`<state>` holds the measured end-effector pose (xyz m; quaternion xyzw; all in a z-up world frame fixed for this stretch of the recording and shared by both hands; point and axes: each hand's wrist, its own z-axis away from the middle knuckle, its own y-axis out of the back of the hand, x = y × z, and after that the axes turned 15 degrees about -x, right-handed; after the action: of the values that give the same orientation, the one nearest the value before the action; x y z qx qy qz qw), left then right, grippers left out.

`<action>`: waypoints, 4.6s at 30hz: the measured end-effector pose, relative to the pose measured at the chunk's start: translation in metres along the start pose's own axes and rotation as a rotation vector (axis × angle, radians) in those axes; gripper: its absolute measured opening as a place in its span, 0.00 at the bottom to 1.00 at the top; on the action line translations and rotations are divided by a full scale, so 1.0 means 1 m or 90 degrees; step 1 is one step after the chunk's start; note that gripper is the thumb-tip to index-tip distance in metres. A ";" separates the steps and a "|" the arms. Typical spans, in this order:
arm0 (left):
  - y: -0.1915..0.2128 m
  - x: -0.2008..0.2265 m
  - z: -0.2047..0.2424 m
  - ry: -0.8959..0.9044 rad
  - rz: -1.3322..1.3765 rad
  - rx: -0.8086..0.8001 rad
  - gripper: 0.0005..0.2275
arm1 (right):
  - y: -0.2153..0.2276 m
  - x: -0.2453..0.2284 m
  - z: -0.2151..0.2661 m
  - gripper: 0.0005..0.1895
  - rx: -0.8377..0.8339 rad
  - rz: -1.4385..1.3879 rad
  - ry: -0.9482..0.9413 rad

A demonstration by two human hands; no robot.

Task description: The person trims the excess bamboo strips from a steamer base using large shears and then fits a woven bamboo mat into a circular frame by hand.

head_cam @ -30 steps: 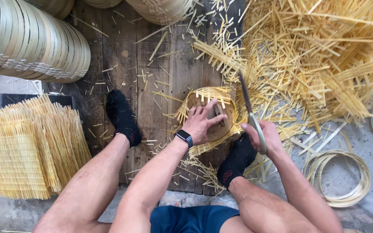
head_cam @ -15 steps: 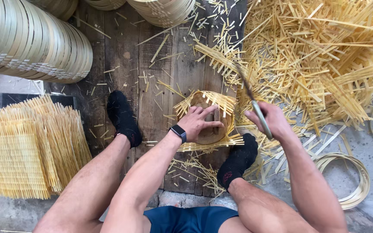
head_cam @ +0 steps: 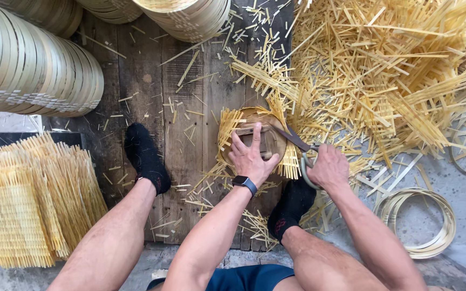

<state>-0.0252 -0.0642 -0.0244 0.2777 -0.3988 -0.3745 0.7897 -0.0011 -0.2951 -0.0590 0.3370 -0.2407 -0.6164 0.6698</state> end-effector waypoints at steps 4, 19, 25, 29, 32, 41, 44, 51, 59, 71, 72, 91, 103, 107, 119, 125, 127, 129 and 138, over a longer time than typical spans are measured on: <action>0.000 -0.003 0.000 -0.009 -0.027 -0.020 0.50 | 0.011 0.016 -0.003 0.20 -0.145 -0.024 -0.039; 0.011 -0.019 -0.006 -0.124 -0.132 -0.069 0.50 | -0.014 0.032 -0.043 0.19 -0.028 0.054 0.056; 0.023 -0.016 -0.002 -0.144 -0.117 -0.053 0.49 | -0.016 -0.002 -0.058 0.25 0.110 0.075 0.059; 0.041 -0.022 -0.008 -0.205 -0.164 -0.140 0.47 | -0.024 0.050 -0.055 0.18 -0.018 0.051 0.086; 0.043 -0.023 -0.006 -0.237 -0.171 -0.153 0.46 | -0.004 0.036 -0.047 0.23 0.093 0.104 0.114; 0.037 -0.022 -0.003 -0.218 -0.144 -0.150 0.48 | -0.027 0.048 -0.061 0.16 0.104 0.108 0.137; 0.008 0.002 0.000 -0.090 0.004 -0.076 0.49 | -0.014 0.045 -0.049 0.21 0.162 0.148 0.136; -0.003 0.002 -0.008 -0.076 -0.091 0.022 0.45 | -0.017 0.019 -0.075 0.09 0.170 0.166 0.119; 0.007 -0.005 -0.003 -0.238 -0.154 -0.026 0.43 | -0.005 0.028 -0.061 0.22 0.285 0.162 0.168; 0.028 -0.012 0.003 -0.373 -0.173 -0.111 0.39 | -0.004 0.025 -0.055 0.20 0.180 0.158 0.172; 0.030 -0.012 0.003 -0.379 -0.171 -0.105 0.39 | -0.002 0.016 -0.060 0.26 0.303 0.187 0.207; 0.047 -0.024 -0.003 -0.463 -0.247 -0.267 0.34 | 0.000 0.018 -0.074 0.19 0.064 0.245 0.154; -0.016 -0.002 0.010 0.027 -0.009 0.030 0.53 | 0.031 0.007 -0.043 0.45 0.102 0.250 0.126; -0.011 -0.003 0.010 -0.007 -0.052 0.010 0.53 | 0.034 -0.006 -0.029 0.38 0.077 0.207 0.085; 0.013 -0.022 0.007 -0.149 -0.143 -0.074 0.51 | -0.002 0.040 -0.047 0.23 0.077 0.160 0.139; 0.025 -0.029 0.001 -0.189 -0.167 -0.118 0.50 | -0.002 0.009 -0.066 0.24 0.128 0.207 0.143; 0.033 -0.033 -0.004 -0.206 -0.188 -0.135 0.49 | -0.010 0.033 -0.066 0.17 0.069 0.158 0.146; 0.036 -0.035 -0.004 -0.261 -0.227 -0.180 0.49 | -0.017 0.048 -0.056 0.14 0.081 0.142 0.152; 0.046 -0.025 -0.007 -0.250 -0.289 -0.208 0.49 | 0.002 0.005 -0.071 0.14 0.085 0.151 0.138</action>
<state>-0.0123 -0.0165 -0.0051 0.1518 -0.4060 -0.6461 0.6283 0.0531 -0.2888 -0.1043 0.4141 -0.2457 -0.4757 0.7361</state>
